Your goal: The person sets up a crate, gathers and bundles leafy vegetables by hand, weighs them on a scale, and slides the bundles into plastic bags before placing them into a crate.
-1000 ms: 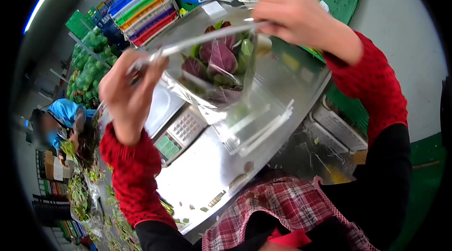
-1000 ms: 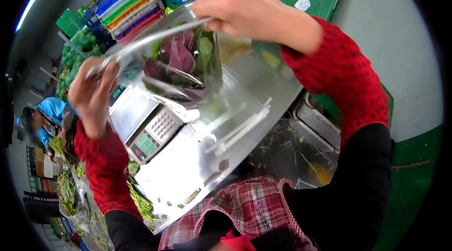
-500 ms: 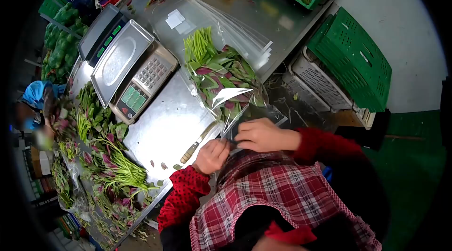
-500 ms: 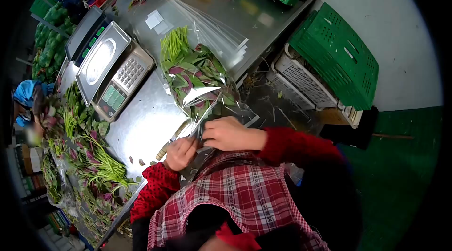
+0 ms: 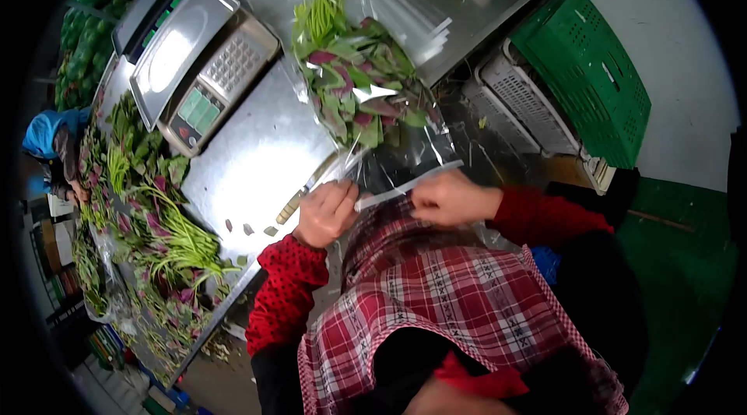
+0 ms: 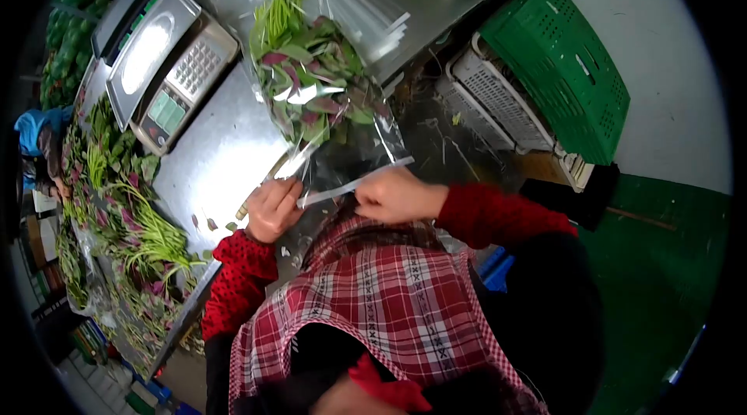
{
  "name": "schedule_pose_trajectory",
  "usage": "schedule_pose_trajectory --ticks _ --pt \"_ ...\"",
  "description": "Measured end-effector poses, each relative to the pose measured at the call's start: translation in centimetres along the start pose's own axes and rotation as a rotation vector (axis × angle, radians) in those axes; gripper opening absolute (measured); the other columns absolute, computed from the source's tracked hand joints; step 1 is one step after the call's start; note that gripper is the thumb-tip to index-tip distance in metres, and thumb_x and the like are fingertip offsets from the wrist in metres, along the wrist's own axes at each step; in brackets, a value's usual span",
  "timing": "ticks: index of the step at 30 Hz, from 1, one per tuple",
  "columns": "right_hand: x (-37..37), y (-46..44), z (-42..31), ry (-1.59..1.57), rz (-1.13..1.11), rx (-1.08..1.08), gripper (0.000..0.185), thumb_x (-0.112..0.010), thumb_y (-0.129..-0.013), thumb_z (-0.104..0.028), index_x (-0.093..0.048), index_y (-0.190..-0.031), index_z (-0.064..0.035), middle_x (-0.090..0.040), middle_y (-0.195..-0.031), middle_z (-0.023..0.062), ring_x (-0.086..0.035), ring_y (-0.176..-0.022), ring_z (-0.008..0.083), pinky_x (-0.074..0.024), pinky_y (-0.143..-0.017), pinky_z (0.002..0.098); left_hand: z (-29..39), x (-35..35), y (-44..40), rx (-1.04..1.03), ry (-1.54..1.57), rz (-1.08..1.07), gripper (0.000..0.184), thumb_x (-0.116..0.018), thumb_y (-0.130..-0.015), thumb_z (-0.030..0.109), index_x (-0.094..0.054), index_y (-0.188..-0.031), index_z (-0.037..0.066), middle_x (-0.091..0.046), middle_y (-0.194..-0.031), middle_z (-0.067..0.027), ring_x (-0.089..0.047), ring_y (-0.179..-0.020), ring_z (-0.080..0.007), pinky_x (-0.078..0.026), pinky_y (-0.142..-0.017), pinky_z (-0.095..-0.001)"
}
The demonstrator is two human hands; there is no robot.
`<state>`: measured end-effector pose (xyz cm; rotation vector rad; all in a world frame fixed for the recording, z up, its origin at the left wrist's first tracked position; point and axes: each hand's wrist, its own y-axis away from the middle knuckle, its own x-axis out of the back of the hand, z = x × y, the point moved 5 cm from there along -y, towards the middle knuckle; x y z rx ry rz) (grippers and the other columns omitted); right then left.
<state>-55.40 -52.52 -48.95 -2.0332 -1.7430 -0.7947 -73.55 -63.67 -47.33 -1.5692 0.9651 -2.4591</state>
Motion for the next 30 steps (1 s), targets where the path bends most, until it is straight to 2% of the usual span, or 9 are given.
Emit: schedule_pose_trajectory --ticks 2,7,14,16,19,22,25,28,30 --pt "1.7 -3.3 -1.8 -0.074 0.167 0.059 0.018 -0.071 -0.077 -0.020 -0.058 -0.079 -0.0066 -0.063 -0.075 0.0095 -0.064 -0.071 0.0299 -0.0471 -0.059 0.0425 -0.2 -0.5 0.3 -0.002 0.006 -0.016 0.047 -0.072 -0.055 0.007 -0.061 -0.099 -0.006 -0.061 -0.097 -0.0167 -0.061 -0.074 -0.0278 -0.052 -0.061 -0.0350" --pt "-0.2 -7.3 -2.5 0.052 0.013 0.184 0.018 -0.068 -0.075 -0.019 -0.059 -0.079 -0.0037 -0.063 -0.073 0.0092 -0.064 -0.071 0.0313 -0.0483 -0.060 0.0410 -0.3 -0.7 0.2 -0.003 -0.017 -0.027 0.040 -0.071 -0.056 0.009 -0.061 -0.092 -0.004 -0.061 -0.095 -0.0158 -0.061 -0.074 -0.0272 -0.052 -0.060 -0.0352" --pt "-2.8 -1.2 -2.2 0.492 0.062 0.556 0.014 -0.062 -0.076 -0.017 -0.053 -0.078 -0.0062 -0.056 -0.073 0.0068 -0.060 -0.064 0.0235 -0.0464 -0.052 0.0367 -0.2 -1.8 1.2 0.155 -0.015 -0.039 0.020 -0.074 -0.066 0.001 -0.058 -0.078 0.000 -0.059 -0.078 -0.0111 -0.060 -0.066 -0.0241 -0.050 -0.055 -0.0329" --pt "-6.1 6.9 5.9 0.365 -0.603 -0.079 0.017 -0.060 -0.079 -0.019 -0.062 -0.092 -0.0081 -0.063 -0.076 0.0086 -0.065 -0.066 0.0250 -0.0486 -0.049 0.0407 -0.4 -1.2 2.5 0.121 -0.031 0.091 0.019 -0.076 -0.071 0.001 -0.060 -0.081 0.000 -0.058 -0.074 -0.0107 -0.059 -0.064 -0.0240 -0.049 -0.052 -0.0325" --pt "-7.6 23.2 16.1 0.401 -0.931 -0.588 0.037 -0.060 -0.080 -0.015 -0.051 -0.115 -0.0075 -0.053 -0.105 0.0139 -0.058 -0.091 0.0294 -0.0450 -0.072 0.0421 1.3 1.1 3.5 0.116 -0.028 0.029 0.024 -0.076 -0.071 0.001 -0.064 -0.092 -0.001 -0.062 -0.085 -0.0136 -0.063 -0.072 -0.0271 -0.053 -0.060 -0.0329" --pt "-3.5 22.3 18.0 0.553 -0.467 -0.601 0.060 -0.061 -0.081 -0.011 -0.040 -0.137 -0.0070 -0.044 -0.133 0.0192 -0.050 -0.115 0.0339 -0.0414 -0.094 0.0435 0.2 0.8 6.9 0.185 -0.169 0.173 0.047 -0.075 -0.072 0.003 -0.062 -0.117 0.009 -0.057 -0.121 -0.0234 -0.061 -0.103 -0.0374 -0.052 -0.085 -0.0450" --pt "6.2 6.8 7.9 0.656 0.215 -0.234 0.075 -0.066 -0.070 -0.001 -0.042 -0.140 -0.0145 -0.040 -0.144 0.0152 -0.046 -0.125 0.0360 -0.0390 -0.102 0.0462 -1.5 -1.3 5.2 0.173 -0.158 -0.054 0.052 -0.072 -0.077 0.009 -0.057 -0.127 0.013 -0.051 -0.132 -0.0207 -0.052 -0.120 -0.0377 -0.042 -0.099 -0.0500" --pt "6.2 0.6 6.3 0.717 0.223 0.400 0.045 -0.065 -0.070 -0.005 -0.057 -0.113 -0.0131 -0.052 -0.134 0.0110 -0.045 -0.129 0.0293 -0.0358 -0.107 0.0446 -1.9 -2.3 3.4 0.113 -0.073 -0.250 0.044 -0.065 -0.082 0.011 -0.058 -0.126 0.009 -0.050 -0.137 -0.0176 -0.049 -0.125 -0.0318 -0.039 -0.104 -0.0467" --pt "5.8 0.0 7.0 0.605 0.153 0.473 0.022 -0.063 -0.080 -0.005 -0.059 -0.102 -0.0080 -0.063 -0.117 0.0099 -0.056 -0.117 0.0239 -0.0440 -0.098 0.0389 -2.4 -1.5 4.0 0.158 -0.017 -0.205 0.037 -0.064 -0.084 0.011 -0.060 -0.120 0.002 -0.060 -0.124 -0.0168 -0.058 -0.113 -0.0330 -0.046 -0.095 -0.0443"
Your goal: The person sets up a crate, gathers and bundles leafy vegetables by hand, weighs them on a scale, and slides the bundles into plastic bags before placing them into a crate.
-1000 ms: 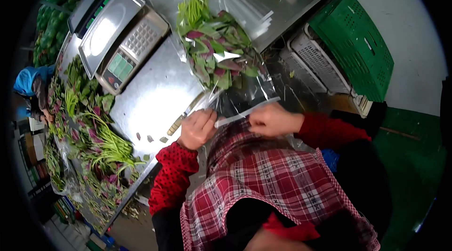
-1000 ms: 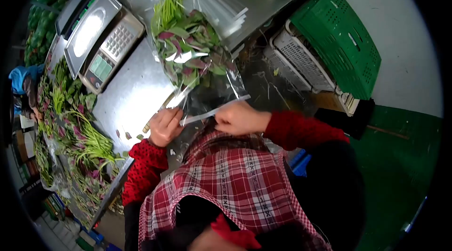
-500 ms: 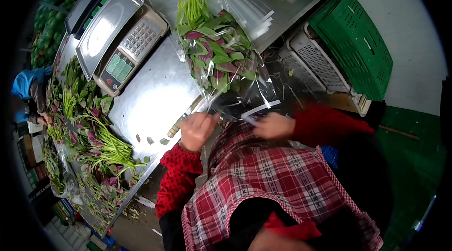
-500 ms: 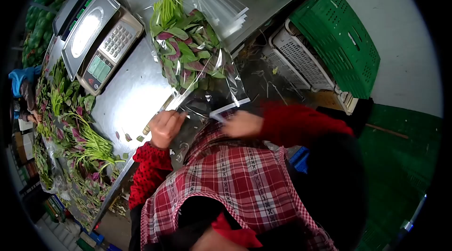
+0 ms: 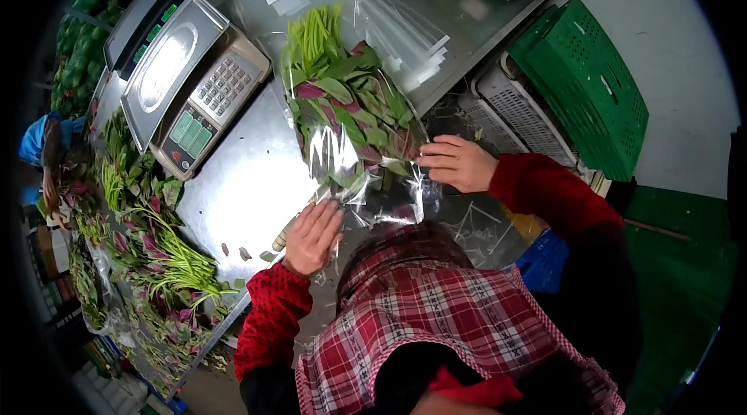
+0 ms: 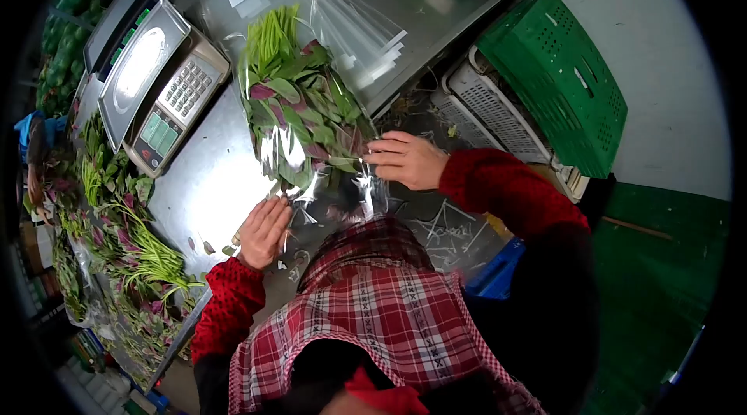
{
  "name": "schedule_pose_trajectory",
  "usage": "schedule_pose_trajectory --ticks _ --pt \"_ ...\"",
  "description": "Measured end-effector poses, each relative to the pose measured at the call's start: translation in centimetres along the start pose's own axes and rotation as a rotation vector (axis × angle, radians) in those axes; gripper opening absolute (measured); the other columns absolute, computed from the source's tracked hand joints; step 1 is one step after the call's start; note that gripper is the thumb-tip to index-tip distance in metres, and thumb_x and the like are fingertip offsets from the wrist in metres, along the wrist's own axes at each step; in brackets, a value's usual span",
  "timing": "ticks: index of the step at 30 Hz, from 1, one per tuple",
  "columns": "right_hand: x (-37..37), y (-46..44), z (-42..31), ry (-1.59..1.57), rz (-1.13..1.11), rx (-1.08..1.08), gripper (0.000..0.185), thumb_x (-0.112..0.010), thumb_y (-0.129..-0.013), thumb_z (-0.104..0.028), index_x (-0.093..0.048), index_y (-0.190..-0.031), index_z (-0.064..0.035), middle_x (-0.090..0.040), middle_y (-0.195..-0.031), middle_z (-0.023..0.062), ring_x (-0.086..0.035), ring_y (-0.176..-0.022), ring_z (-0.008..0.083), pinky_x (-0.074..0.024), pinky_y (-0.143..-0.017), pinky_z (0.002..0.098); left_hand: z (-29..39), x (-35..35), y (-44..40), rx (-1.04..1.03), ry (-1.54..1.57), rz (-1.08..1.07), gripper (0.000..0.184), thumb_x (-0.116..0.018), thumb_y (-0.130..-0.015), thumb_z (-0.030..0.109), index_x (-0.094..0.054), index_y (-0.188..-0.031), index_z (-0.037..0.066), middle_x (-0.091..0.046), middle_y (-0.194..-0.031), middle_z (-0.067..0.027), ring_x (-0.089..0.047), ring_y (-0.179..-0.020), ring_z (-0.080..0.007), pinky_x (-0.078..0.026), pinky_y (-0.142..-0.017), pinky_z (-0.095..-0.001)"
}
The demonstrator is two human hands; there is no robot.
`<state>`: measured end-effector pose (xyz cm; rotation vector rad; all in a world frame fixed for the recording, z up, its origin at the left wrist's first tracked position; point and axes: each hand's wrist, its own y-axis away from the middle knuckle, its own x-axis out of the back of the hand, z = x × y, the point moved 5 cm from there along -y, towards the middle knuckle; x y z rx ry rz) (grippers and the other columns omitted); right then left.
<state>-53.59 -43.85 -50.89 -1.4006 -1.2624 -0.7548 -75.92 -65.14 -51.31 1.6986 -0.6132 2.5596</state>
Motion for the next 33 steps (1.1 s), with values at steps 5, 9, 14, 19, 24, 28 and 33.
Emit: schedule_pose_trajectory --ticks 5,9,14,19,24,28,33 --pt "-1.1 0.0 1.6 -0.947 0.293 -1.012 0.012 -0.053 -0.095 -0.011 -0.058 -0.086 -0.0054 -0.062 -0.080 0.0062 -0.059 -0.071 0.0132 -0.0465 -0.065 0.0282 -1.8 0.2 -0.3 0.829 0.662 0.293 0.023 -0.051 -0.097 0.019 -0.061 -0.095 -0.002 -0.066 -0.078 -0.0135 -0.062 -0.067 -0.0234 -0.050 -0.064 -0.0345" --pt "-4.5 0.2 2.9 -1.038 0.402 -1.259 0.027 -0.056 -0.095 -0.021 -0.053 -0.075 -0.0023 -0.053 -0.060 0.0020 -0.051 -0.052 0.0099 -0.0402 -0.050 0.0271 -5.4 -4.2 1.8 1.351 0.776 0.276 0.028 -0.058 -0.095 0.024 -0.056 -0.088 -0.003 -0.057 -0.057 -0.0077 -0.050 -0.045 -0.0162 -0.041 -0.045 -0.0311" --pt "-2.1 0.4 4.0 -0.332 0.484 -1.015 0.032 -0.061 -0.083 -0.005 -0.056 -0.114 -0.0094 -0.059 -0.111 0.0153 -0.064 -0.089 0.0301 -0.0515 -0.075 0.0378 0.2 1.6 0.7 0.465 -0.130 0.339 0.093 -0.075 -0.078 0.044 -0.030 -0.143 -0.005 -0.038 -0.141 -0.0322 -0.038 -0.130 -0.0455 -0.026 -0.108 -0.0529" --pt "-1.6 -2.9 4.3 -0.052 0.154 -0.497 0.062 -0.068 -0.064 -0.001 -0.062 -0.121 -0.0239 -0.041 -0.144 0.0093 -0.037 -0.132 0.0314 -0.0312 -0.105 0.0484 -1.3 -1.1 -0.5 0.388 -0.275 -0.027 0.068 -0.061 -0.064 0.013 -0.051 -0.130 -0.001 -0.053 -0.135 -0.0178 -0.042 -0.131 -0.0406 -0.024 -0.109 -0.0582" --pt "10.4 -11.9 8.8 -0.418 0.523 -0.111 0.050 -0.075 -0.067 -0.006 -0.066 -0.115 -0.0135 -0.057 -0.130 0.0074 -0.044 -0.129 0.0312 -0.0354 -0.104 0.0453 -5.9 11.9 -6.8 0.348 0.112 0.499 0.017 -0.060 -0.089 0.013 -0.067 -0.092 -0.002 -0.067 -0.084 -0.0165 -0.065 -0.076 -0.0266 -0.051 -0.068 -0.0333" --pt "17.2 -15.9 13.2 -1.173 0.420 -0.364 0.057 -0.081 -0.074 -0.015 -0.056 -0.123 0.0001 -0.064 -0.113 0.0082 -0.058 -0.101 0.0156 -0.0478 -0.089 0.0317 -8.9 25.4 -22.1 0.461 0.612 0.442 0.029 -0.055 -0.097 0.019 -0.054 -0.073 0.002 -0.053 -0.068 0.0025 -0.044 -0.059 -0.0066 -0.027 -0.051 -0.0291" --pt "25.0 -14.3 19.6 -1.012 0.956 -0.731 0.028 -0.076 -0.080 -0.013 -0.067 -0.099 0.0042 -0.067 -0.091 0.0061 -0.061 -0.078 0.0127 -0.0502 -0.070 0.0300 -10.1 22.5 -26.4 0.613 0.786 0.519 0.027 -0.050 -0.099 0.018 -0.061 -0.111 -0.004 -0.070 -0.090 -0.0118 -0.067 -0.080 -0.0187 -0.053 -0.071 -0.0294"
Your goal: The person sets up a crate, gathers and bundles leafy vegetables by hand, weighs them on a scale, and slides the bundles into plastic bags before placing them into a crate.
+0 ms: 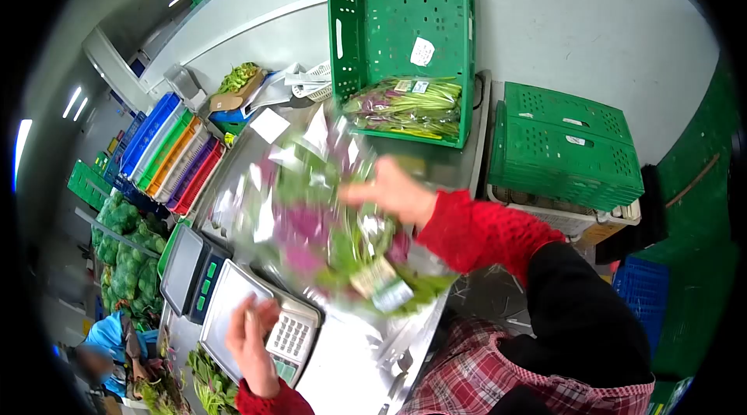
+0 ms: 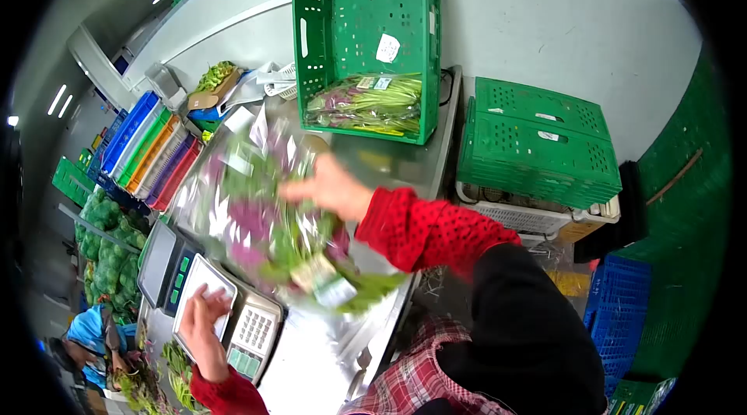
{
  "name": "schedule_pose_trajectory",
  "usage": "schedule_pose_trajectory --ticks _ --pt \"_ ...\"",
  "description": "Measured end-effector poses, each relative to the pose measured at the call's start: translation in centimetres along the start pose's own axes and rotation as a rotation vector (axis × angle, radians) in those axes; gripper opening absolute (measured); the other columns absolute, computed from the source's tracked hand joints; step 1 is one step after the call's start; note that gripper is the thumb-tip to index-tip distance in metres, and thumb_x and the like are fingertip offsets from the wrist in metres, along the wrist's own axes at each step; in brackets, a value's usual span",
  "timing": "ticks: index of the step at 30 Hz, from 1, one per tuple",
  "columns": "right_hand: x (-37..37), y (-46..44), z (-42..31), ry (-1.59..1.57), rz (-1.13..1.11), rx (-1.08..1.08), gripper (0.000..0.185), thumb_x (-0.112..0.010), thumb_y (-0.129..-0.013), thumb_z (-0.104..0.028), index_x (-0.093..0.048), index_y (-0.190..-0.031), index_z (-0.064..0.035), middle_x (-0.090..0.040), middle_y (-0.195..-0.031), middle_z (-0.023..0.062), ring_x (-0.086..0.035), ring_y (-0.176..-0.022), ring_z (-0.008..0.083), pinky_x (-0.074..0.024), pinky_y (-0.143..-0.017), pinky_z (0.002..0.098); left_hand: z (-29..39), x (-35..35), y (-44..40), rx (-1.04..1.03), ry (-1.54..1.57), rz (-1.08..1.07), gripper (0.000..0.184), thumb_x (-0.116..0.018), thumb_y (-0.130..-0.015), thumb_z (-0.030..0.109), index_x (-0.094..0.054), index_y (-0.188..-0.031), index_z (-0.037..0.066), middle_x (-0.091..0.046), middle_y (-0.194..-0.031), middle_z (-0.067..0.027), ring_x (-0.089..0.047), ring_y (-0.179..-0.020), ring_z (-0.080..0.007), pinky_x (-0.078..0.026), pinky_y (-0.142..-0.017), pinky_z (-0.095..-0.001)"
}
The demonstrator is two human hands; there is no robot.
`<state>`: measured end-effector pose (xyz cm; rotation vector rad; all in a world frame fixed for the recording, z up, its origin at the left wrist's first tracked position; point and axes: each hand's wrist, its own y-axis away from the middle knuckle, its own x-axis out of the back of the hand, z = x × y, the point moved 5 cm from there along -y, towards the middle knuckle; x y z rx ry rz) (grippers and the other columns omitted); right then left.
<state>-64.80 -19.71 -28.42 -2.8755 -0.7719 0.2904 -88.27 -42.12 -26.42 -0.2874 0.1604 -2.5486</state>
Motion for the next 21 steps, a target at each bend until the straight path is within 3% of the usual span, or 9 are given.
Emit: schedule_pose_trajectory --ticks 3,7,8,10,13,14,17,19,21 --pt "8.0 -6.3 -3.5 -0.316 0.441 0.276 0.017 -0.074 -0.079 -0.004 -0.068 -0.091 0.0047 -0.067 -0.083 0.0070 -0.061 -0.065 0.0169 -0.0523 -0.066 0.0339 -4.4 1.3 1.2 0.158 -0.084 -0.027 0.034 -0.050 -0.100 0.024 -0.059 -0.116 -0.005 -0.071 -0.088 -0.0144 -0.069 -0.073 -0.0212 -0.054 -0.067 -0.0315" --pt "18.6 -13.4 1.1 -0.600 0.936 0.279 0.040 -0.073 -0.083 -0.015 -0.058 -0.115 0.0044 -0.058 -0.116 0.0138 -0.059 -0.093 0.0202 -0.0499 -0.076 0.0310 -13.2 4.1 3.7 0.440 -0.066 -0.015 0.041 -0.054 -0.099 0.024 -0.054 -0.124 -0.008 -0.066 -0.109 -0.0186 -0.066 -0.095 -0.0239 -0.053 -0.084 -0.0348" --pt "21.9 -16.2 5.6 -0.381 0.966 0.361 0.050 -0.072 -0.084 -0.022 -0.052 -0.124 0.0008 -0.052 -0.125 0.0147 -0.054 -0.102 0.0219 -0.0477 -0.082 0.0326 -14.7 3.8 4.1 0.482 -0.007 0.002 0.041 -0.054 -0.099 0.026 -0.056 -0.120 -0.009 -0.067 -0.103 -0.0186 -0.067 -0.091 -0.0252 -0.055 -0.080 -0.0358" --pt "21.0 -17.8 8.2 -0.696 1.000 0.259 0.067 -0.066 -0.089 -0.041 -0.039 -0.140 -0.0075 -0.042 -0.135 0.0168 -0.046 -0.118 0.0275 -0.0410 -0.099 0.0380 -16.5 3.0 4.7 0.496 -0.039 -0.009 0.039 -0.055 -0.098 0.026 -0.058 -0.116 -0.008 -0.068 -0.100 -0.0172 -0.068 -0.090 -0.0250 -0.055 -0.079 -0.0356" --pt "22.1 -21.7 19.0 -0.985 1.018 0.129 0.071 -0.064 -0.089 -0.047 -0.037 -0.138 -0.0038 -0.045 -0.136 0.0119 -0.050 -0.119 0.0266 -0.0440 -0.099 0.0392 -17.6 1.0 4.9 0.588 -0.039 0.086 0.032 -0.054 -0.098 0.021 -0.060 -0.112 -0.008 -0.070 -0.087 -0.0180 -0.070 -0.075 -0.0238 -0.056 -0.067 -0.0312" --pt "21.4 -22.1 20.4 -1.033 1.002 0.041 0.079 -0.060 -0.090 -0.051 -0.026 -0.142 -0.0007 -0.040 -0.138 0.0187 -0.048 -0.123 0.0335 -0.0416 -0.105 0.0457 -18.0 0.8 5.1 0.579 -0.037 0.090 0.032 -0.055 -0.098 0.020 -0.060 -0.111 -0.008 -0.070 -0.088 -0.0187 -0.070 -0.076 -0.0246 -0.056 -0.067 -0.0312" --pt "14.4 -21.4 19.6 -0.740 0.652 -0.042 0.073 -0.058 -0.093 -0.047 -0.030 -0.143 -0.0014 -0.046 -0.132 0.0246 -0.052 -0.119 0.0349 -0.0462 -0.099 0.0418 -17.4 -0.2 5.9 0.582 0.011 0.132 0.031 -0.056 -0.097 0.018 -0.059 -0.111 -0.010 -0.069 -0.093 -0.0205 -0.069 -0.079 -0.0254 -0.055 -0.069 -0.0317" --pt "7.3 -21.1 21.3 -0.179 0.303 -0.125 0.052 -0.067 -0.088 -0.035 -0.054 -0.122 0.0018 -0.059 -0.119 0.0196 -0.057 -0.113 0.0315 -0.0488 -0.090 0.0415 -18.6 -0.1 6.9 0.640 0.048 0.232 0.028 -0.058 -0.094 0.011 -0.058 -0.110 -0.012 -0.069 -0.093 -0.0181 -0.066 -0.081 -0.0211 -0.054 -0.073 -0.0304" --pt "0.4 -21.0 25.8 0.686 0.086 0.163 0.057 -0.076 -0.079 -0.031 -0.055 -0.120 0.0031 -0.061 -0.116 0.0210 -0.060 -0.106 0.0361 -0.0492 -0.088 0.0440 -19.6 -0.3 8.1 0.715 -0.057 0.268 0.029 -0.062 -0.092 0.011 -0.060 -0.108 -0.012 -0.069 -0.094 -0.0182 -0.066 -0.083 -0.0185 -0.053 -0.076 -0.0288"
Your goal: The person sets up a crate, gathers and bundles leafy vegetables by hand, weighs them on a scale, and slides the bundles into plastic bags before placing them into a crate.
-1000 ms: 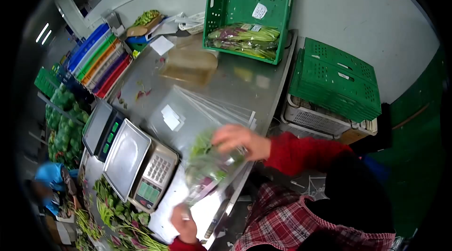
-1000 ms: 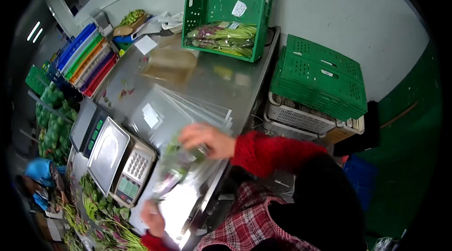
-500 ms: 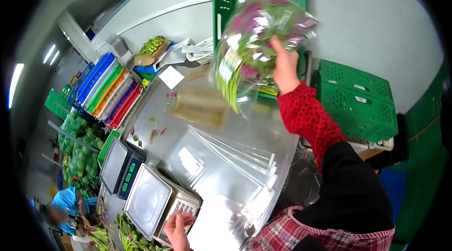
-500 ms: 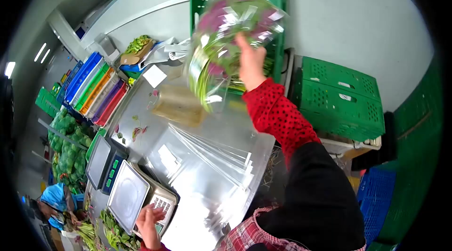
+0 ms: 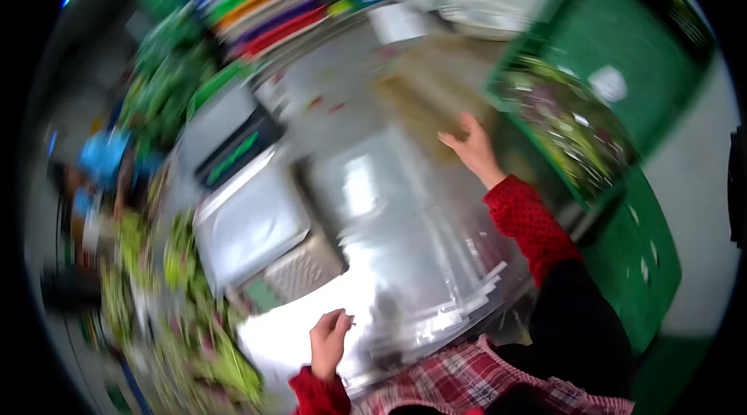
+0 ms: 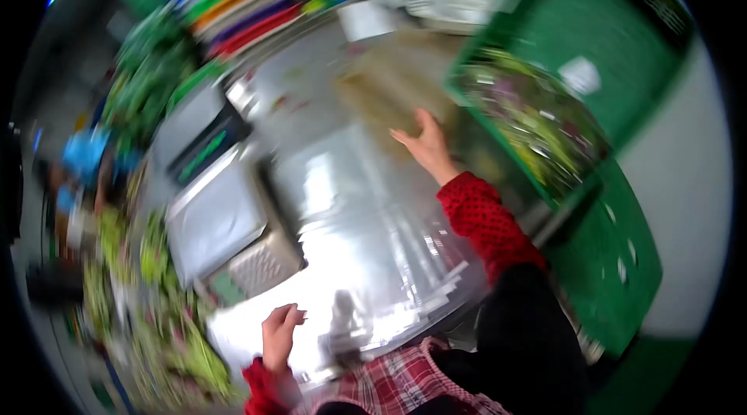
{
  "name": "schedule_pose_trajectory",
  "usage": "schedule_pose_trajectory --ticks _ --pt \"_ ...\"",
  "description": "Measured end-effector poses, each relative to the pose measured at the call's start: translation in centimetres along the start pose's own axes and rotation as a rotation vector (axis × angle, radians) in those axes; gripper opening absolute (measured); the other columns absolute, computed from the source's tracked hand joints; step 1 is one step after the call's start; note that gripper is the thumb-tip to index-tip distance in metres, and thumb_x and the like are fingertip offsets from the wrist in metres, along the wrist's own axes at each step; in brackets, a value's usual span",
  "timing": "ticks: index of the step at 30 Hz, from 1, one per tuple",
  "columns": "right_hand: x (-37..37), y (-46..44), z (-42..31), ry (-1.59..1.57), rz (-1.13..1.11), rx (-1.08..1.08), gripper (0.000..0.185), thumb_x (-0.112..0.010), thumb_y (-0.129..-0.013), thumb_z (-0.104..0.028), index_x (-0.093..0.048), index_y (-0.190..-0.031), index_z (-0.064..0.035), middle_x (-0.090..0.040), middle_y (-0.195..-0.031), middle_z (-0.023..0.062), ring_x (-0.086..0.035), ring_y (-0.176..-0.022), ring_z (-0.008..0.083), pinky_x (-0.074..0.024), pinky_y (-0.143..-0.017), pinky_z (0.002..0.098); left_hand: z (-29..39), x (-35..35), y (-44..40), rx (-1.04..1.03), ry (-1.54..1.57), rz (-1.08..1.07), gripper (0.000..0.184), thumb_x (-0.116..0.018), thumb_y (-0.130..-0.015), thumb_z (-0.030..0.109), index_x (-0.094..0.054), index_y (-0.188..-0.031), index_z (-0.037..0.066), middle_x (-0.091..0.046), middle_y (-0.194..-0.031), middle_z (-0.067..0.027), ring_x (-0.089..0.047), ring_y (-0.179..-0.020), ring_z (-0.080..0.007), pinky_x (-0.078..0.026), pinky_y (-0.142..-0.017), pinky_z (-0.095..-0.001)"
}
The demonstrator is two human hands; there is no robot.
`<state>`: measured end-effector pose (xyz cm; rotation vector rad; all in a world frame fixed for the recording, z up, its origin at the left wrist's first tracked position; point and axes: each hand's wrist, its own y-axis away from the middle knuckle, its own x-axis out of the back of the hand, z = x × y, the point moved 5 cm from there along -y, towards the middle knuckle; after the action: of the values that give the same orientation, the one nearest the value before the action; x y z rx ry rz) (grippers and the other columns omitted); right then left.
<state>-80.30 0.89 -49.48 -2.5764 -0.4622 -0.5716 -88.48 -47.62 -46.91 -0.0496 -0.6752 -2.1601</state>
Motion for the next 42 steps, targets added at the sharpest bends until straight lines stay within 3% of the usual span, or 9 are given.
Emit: schedule_pose_trajectory --ticks 2,4,6,14,17,24,28,35,42 --pt "-5.5 1.0 -0.6 0.401 -0.117 0.346 0.060 -0.078 -0.071 -0.024 -0.056 -0.120 0.0035 -0.062 -0.116 0.0235 -0.060 -0.104 0.0411 -0.0492 -0.089 0.0442 -2.5 0.5 0.4 -0.062 -0.146 0.030 0.034 -0.066 -0.091 0.021 -0.063 -0.109 -0.007 -0.070 -0.095 -0.0160 -0.067 -0.084 -0.0196 -0.053 -0.079 -0.0312" --pt "-9.6 0.2 2.3 0.588 -0.537 -0.033 0.045 -0.065 -0.080 -0.018 -0.059 -0.121 0.0007 -0.063 -0.113 0.0262 -0.061 -0.107 0.0390 -0.0485 -0.090 0.0429 -2.0 2.2 2.4 -0.133 -0.177 0.096 0.036 -0.066 -0.089 0.024 -0.064 -0.111 -0.004 -0.071 -0.091 -0.0178 -0.069 -0.081 -0.0243 -0.053 -0.075 -0.0317" --pt "-10.2 -1.6 3.5 0.595 -0.373 0.327 0.031 -0.058 -0.080 -0.015 -0.062 -0.108 -0.0036 -0.065 -0.088 0.0257 -0.063 -0.084 0.0442 -0.0490 -0.071 0.0505 -4.4 6.4 3.9 -0.097 -0.139 0.300 0.038 -0.068 -0.086 0.027 -0.065 -0.108 -0.004 -0.070 -0.090 -0.0195 -0.069 -0.079 -0.0278 -0.053 -0.073 -0.0327" --pt "-11.1 14.7 -18.0 0.703 -1.088 0.437 0.039 -0.073 -0.075 -0.036 -0.071 -0.079 0.0026 -0.068 -0.074 0.0183 -0.067 -0.071 0.0322 -0.0525 -0.066 0.0393 -24.4 33.4 13.2 0.054 -0.598 1.419 0.044 -0.071 -0.082 0.032 -0.062 -0.103 -0.005 -0.063 -0.099 -0.0234 -0.060 -0.093 -0.0400 -0.047 -0.084 -0.0436" --pt "-18.2 27.4 -22.9 -0.048 -1.450 0.222 0.029 -0.066 -0.087 -0.025 -0.070 -0.096 0.0016 -0.069 -0.078 0.0139 -0.064 -0.069 0.0168 -0.0510 -0.065 0.0313 -24.0 36.0 13.7 0.296 -0.568 1.389 0.051 -0.069 -0.081 0.039 -0.062 -0.101 -0.008 -0.063 -0.098 -0.0261 -0.060 -0.092 -0.0420 -0.047 -0.083 -0.0454" --pt "-38.2 51.4 -33.0 -0.242 -1.673 -0.343 0.058 -0.062 -0.088 -0.047 -0.066 -0.082 0.0098 -0.062 -0.066 0.0142 -0.063 -0.059 0.0160 -0.0502 -0.054 0.0299 -34.6 39.9 13.2 0.491 -0.140 1.122 0.068 -0.067 -0.078 0.052 -0.065 -0.106 -0.010 -0.066 -0.099 -0.0302 -0.064 -0.098 -0.0400 -0.048 -0.088 -0.0422" --pt "-45.3 57.6 -39.4 -0.055 -1.533 0.033 0.074 -0.073 -0.071 -0.061 -0.061 -0.075 0.0120 -0.064 -0.068 0.0186 -0.064 -0.062 0.0292 -0.0528 -0.064 0.0397 -31.8 42.1 10.1 0.196 0.099 1.001 0.046 -0.069 -0.085 0.037 -0.067 -0.091 -0.009 -0.064 -0.076 -0.0047 -0.052 -0.066 -0.0124 -0.043 -0.061 -0.0295" --pt "-43.8 58.9 -42.7 -0.624 -1.773 -0.827 0.038 -0.075 -0.075 -0.003 -0.065 -0.110 0.0040 -0.070 -0.100 0.0113 -0.065 -0.092 0.0194 -0.0492 -0.086 0.0306 -29.9 40.9 7.3 0.080 1.270 0.590 0.037 -0.070 -0.086 0.013 -0.059 -0.112 -0.011 -0.066 -0.105 -0.0145 -0.066 -0.089 -0.0202 -0.052 -0.080 -0.0322" --pt "-44.2 58.7 -42.2 -0.651 -1.806 -0.674 0.045 -0.070 -0.073 0.000 -0.061 -0.117 0.0027 -0.068 -0.105 0.0100 -0.064 -0.092 0.0189 -0.0488 -0.086 0.0306 -28.0 40.8 6.5 0.070 1.137 0.466 0.036 -0.069 -0.083 0.009 -0.061 -0.114 -0.008 -0.067 -0.106 -0.0122 -0.065 -0.089 -0.0177 -0.051 -0.079 -0.0289"
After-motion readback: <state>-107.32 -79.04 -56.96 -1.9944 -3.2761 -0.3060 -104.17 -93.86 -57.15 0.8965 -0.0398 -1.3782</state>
